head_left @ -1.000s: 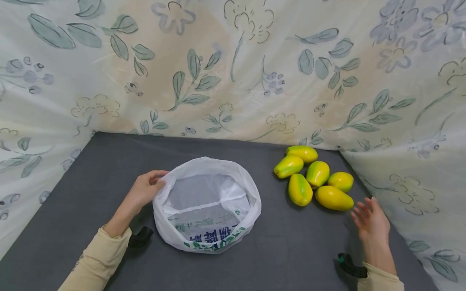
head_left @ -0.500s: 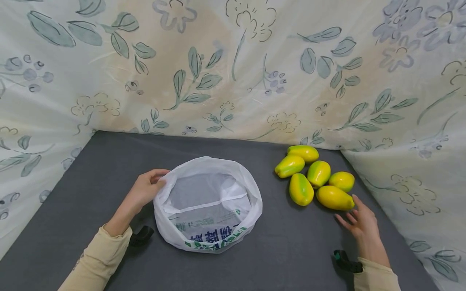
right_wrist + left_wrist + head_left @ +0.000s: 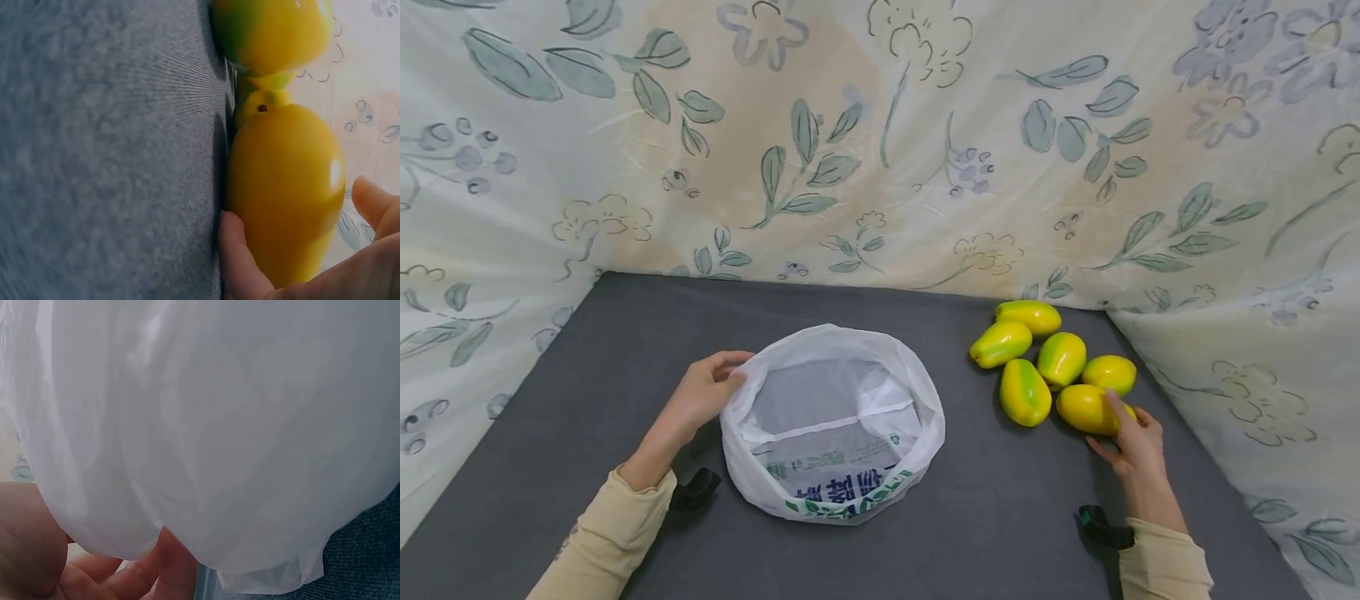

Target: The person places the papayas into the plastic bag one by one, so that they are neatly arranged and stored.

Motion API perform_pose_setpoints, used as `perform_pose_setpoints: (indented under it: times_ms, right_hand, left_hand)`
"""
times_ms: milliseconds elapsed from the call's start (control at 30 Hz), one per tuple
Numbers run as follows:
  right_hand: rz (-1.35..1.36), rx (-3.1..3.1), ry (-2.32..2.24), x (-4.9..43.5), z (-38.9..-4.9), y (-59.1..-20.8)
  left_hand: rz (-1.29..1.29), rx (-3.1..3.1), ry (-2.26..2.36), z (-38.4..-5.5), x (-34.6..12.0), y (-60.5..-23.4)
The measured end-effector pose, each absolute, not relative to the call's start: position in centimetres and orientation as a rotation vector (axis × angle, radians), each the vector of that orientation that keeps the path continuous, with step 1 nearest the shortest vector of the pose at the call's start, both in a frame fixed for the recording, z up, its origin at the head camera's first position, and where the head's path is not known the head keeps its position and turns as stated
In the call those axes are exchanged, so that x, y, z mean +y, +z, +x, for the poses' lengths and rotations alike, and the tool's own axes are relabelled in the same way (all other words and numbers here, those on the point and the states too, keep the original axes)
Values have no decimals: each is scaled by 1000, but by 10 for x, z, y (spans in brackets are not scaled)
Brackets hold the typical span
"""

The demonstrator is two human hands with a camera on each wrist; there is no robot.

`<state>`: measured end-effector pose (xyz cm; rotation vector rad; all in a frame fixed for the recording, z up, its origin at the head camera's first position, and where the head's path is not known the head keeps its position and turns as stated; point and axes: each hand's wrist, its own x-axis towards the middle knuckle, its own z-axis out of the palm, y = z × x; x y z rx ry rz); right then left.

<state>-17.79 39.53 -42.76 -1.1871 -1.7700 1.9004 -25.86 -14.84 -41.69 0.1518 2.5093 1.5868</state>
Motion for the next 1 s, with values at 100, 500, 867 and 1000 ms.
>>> perform_pose_setpoints:
  times_ms: [100, 500, 867, 1000]
  right_hand:
    - [-1183, -1801, 1865, 393, -178, -427]
    - [-1169, -1762, 1898, 394, -178, -426]
    - [-1183, -1663, 1905, 397, -174, -427]
    - [-1203, -1581, 1922, 403, -174, -428]
  left_hand:
    - [156, 2510, 1588, -259, -148, -419]
    - [153, 2512, 1586, -258, -148, -422]
    - [150, 2521, 1571, -256, -148, -421]
    - [156, 2522, 1574, -255, -147, -420]
